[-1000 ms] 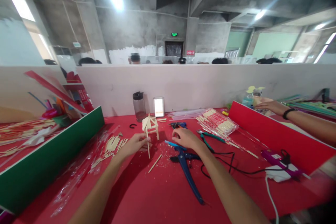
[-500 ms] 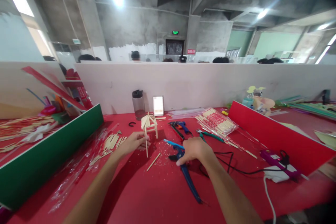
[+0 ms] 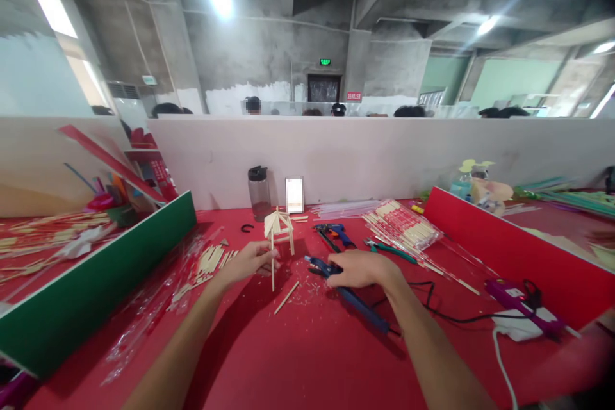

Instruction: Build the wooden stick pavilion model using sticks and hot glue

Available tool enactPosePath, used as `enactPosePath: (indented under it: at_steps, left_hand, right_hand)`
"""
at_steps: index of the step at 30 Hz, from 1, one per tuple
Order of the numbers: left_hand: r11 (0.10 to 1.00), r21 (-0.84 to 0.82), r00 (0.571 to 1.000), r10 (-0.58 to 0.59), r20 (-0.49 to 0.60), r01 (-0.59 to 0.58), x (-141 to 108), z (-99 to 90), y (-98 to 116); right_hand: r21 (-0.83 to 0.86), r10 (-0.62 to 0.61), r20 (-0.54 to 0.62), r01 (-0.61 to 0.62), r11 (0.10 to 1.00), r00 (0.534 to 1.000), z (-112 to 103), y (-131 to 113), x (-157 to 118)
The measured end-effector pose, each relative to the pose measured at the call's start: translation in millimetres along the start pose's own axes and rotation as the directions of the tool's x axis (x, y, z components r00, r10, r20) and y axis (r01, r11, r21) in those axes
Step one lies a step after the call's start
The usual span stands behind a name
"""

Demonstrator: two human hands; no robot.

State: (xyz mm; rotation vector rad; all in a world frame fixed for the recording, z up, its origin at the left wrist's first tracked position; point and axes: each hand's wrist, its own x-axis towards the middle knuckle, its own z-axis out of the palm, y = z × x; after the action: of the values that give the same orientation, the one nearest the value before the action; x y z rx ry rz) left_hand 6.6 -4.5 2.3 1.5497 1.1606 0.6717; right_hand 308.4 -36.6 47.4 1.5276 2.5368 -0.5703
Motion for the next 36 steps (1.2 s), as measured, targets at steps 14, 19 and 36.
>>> enactPosePath:
  at_steps: [14,19,36]
  left_hand:
    - [0.907,0.325,0.961,0.235,0.143,-0.27,-18.7,-6.9,20.8]
    - [0.875,0.361,0.947,0.295,0.131,-0.323,-19.4,-3.3,27.3]
    - [0.843,0.434,0.948,0.267,0.175,-0.317,-15.6,-2.9,23.1]
  right_hand:
    - [0.014,-0.302,-0.4,0.335,0.942,0.866,-1.7,-7.0,10.3]
    - [-0.018,-0.296,-0.378,0.312,0.95,0.877,2.3,-6.7,4.1]
    - [-0.04,-0.32,-0.335,0.325,0.945,0.886,5.2,-6.9,5.9]
